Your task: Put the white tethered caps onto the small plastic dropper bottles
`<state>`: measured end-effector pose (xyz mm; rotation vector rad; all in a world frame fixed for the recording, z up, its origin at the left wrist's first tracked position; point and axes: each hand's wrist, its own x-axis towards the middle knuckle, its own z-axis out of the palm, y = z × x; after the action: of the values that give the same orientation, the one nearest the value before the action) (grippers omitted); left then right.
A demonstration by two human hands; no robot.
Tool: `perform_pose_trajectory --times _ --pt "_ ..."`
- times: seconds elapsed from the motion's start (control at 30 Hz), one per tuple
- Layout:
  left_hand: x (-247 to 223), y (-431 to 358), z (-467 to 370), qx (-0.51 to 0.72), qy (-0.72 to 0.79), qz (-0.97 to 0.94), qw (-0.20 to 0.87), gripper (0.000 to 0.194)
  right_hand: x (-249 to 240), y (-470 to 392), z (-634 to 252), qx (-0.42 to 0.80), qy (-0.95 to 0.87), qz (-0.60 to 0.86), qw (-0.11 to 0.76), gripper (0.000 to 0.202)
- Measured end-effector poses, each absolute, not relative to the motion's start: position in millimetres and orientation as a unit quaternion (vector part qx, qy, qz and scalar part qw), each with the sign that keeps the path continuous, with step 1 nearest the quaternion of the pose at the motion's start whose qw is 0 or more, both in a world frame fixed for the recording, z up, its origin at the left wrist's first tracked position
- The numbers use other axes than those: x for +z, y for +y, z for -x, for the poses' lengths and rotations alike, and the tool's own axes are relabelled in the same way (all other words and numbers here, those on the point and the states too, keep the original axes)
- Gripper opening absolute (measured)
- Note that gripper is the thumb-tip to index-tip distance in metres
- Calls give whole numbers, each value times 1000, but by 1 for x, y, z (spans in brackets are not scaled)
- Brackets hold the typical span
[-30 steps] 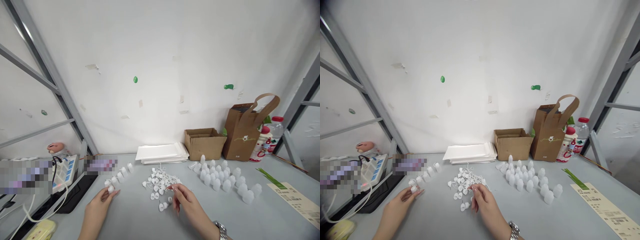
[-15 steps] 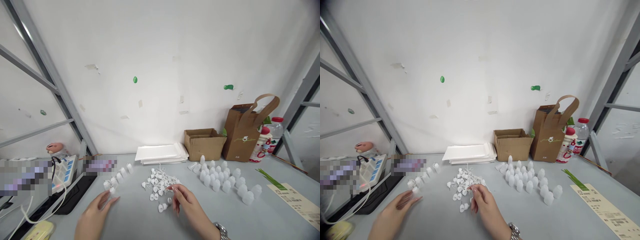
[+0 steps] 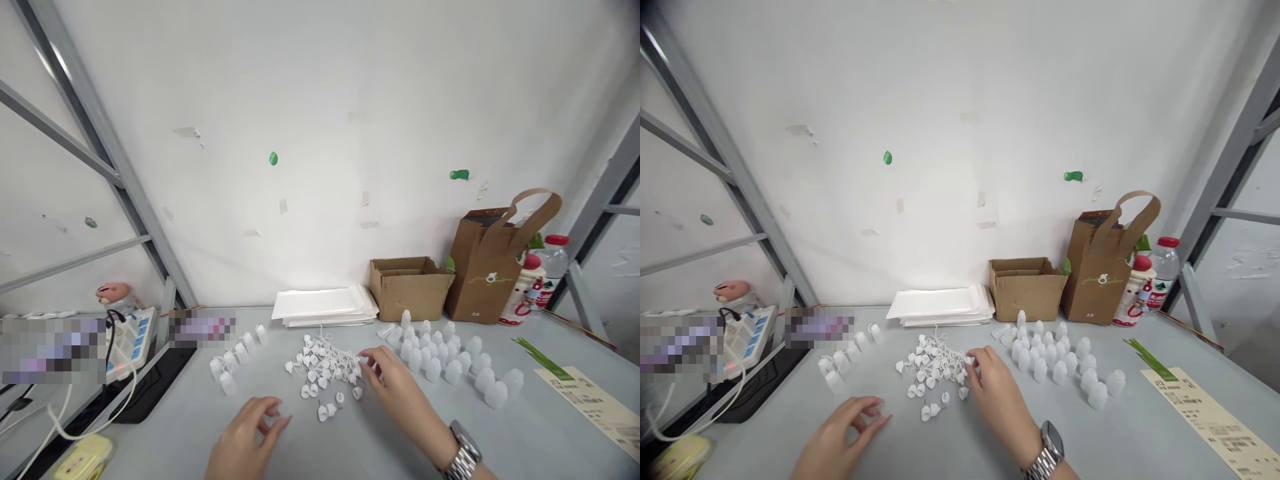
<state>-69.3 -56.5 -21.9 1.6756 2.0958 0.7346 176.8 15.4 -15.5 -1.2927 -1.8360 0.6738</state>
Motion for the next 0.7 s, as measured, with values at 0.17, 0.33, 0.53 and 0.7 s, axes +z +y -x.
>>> perform_pose_trajectory --times 0.17,0.33,0.53,0.7 --pt "-23 -50 31 226 663 -685 202 24 -14 27 -205 77 -745 587 308 22" --pt "-25 -47 22 221 664 -689 188 27 -16 27 -244 -108 -702 667 225 22" --pt "-16 -42 24 211 673 -674 220 28 -22 29 -260 -151 -707 662 199 17" --pt "-3 -32 23 193 669 -684 217 24 -21 33 -253 -159 -712 653 203 16"
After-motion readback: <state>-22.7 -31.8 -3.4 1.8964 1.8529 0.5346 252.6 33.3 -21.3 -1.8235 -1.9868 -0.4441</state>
